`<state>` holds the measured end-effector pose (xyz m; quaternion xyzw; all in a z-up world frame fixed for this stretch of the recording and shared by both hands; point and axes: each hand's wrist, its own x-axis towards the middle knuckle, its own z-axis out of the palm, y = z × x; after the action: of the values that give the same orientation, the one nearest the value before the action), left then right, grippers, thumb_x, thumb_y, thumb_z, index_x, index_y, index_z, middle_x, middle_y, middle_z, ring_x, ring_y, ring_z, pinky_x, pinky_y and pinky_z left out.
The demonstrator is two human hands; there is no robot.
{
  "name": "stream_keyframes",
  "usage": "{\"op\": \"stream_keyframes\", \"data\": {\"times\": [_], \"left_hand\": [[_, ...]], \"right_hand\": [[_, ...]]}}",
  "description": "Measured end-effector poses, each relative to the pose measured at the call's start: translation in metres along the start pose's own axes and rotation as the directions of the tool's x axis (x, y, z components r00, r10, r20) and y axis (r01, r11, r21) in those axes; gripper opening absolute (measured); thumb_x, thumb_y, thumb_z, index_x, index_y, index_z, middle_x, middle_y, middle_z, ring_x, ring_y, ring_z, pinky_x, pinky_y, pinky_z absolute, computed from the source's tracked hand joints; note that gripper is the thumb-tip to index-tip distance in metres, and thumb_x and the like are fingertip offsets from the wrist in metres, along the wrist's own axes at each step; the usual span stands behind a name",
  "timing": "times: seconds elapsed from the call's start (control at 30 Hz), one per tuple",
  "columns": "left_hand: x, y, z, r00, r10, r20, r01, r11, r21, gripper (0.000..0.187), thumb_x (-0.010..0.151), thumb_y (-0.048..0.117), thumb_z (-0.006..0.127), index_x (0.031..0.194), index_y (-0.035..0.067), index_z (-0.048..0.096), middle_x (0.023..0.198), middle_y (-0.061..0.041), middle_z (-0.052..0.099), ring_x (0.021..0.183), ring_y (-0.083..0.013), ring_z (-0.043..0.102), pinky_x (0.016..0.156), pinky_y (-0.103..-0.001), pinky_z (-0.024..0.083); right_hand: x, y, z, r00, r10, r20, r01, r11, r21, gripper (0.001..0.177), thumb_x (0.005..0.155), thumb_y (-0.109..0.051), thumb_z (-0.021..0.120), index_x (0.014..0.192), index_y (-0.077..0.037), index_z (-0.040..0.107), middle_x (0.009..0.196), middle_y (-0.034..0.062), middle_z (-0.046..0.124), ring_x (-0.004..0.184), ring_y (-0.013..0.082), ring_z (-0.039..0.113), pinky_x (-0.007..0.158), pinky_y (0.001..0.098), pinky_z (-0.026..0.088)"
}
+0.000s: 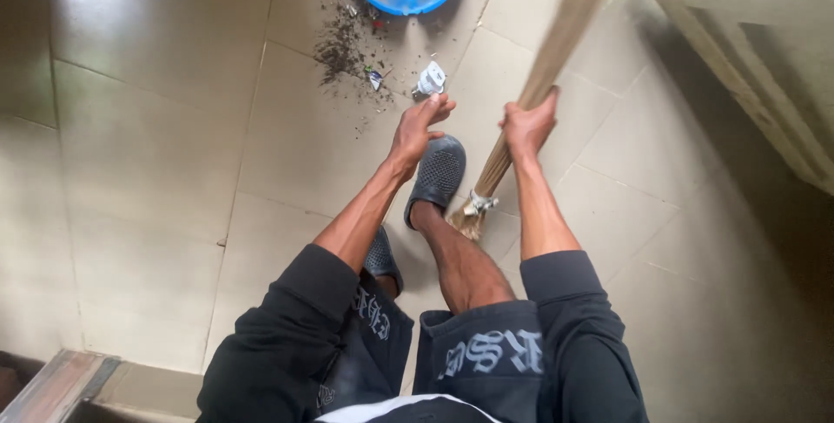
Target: The person picks up a light bulb from a dustpan, separates a small component from it, and then sweeps debris into the dustpan using a bundle of straw.
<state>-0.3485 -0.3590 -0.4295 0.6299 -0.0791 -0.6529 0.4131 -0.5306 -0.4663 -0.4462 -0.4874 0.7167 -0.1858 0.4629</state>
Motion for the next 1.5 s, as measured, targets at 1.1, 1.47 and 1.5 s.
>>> {"op": "stream_keyframes", "data": {"times": [1.1, 1.47, 1.5], "left_hand": [[0.185, 0.030, -0.112, 0.975, 0.105, -0.195, -0.102, 0.994, 0.029, 0.050, 0.102, 0.039, 0.055, 0.121, -0.006, 0.061, 0.104, -0.018, 0.067, 0.096, -0.0322, 0.070, 0.082, -0.047, 0.066], [0.159, 0.055, -0.126, 0.940, 0.195, -0.281, -0.246, 0.956, -0.159, 0.062, 0.091, 0.048, 0.076, 0.124, 0.001, 0.053, 0.103, -0.010, 0.058, 0.088, -0.0259, 0.064, 0.065, -0.045, 0.065], [0.156, 0.057, -0.122, 0.935, 0.203, -0.290, -0.258, 0.953, -0.162, 0.067, 0.089, 0.046, 0.076, 0.133, 0.005, 0.046, 0.113, -0.010, 0.058, 0.097, -0.0277, 0.064, 0.068, -0.049, 0.063]], "right_hand": [[0.114, -0.019, 0.195, 0.548, -0.787, 0.283, 0.790, 0.375, -0.486, 0.014, 0.085, -0.002, 0.073, 0.094, -0.012, 0.077, 0.114, 0.0120, 0.067, 0.102, 0.0345, 0.060, 0.088, 0.0471, 0.051], [0.037, -0.049, 0.184, 0.608, -0.793, 0.044, 0.783, 0.589, -0.199, 0.014, 0.086, -0.003, 0.073, 0.100, -0.004, 0.075, 0.092, 0.0092, 0.067, 0.083, 0.0274, 0.063, 0.077, 0.0429, 0.053], [0.035, -0.050, 0.185, 0.606, -0.794, 0.045, 0.785, 0.588, -0.196, 0.016, 0.086, -0.002, 0.072, 0.101, -0.004, 0.075, 0.091, 0.0090, 0.067, 0.083, 0.0273, 0.063, 0.078, 0.0428, 0.053]]}}
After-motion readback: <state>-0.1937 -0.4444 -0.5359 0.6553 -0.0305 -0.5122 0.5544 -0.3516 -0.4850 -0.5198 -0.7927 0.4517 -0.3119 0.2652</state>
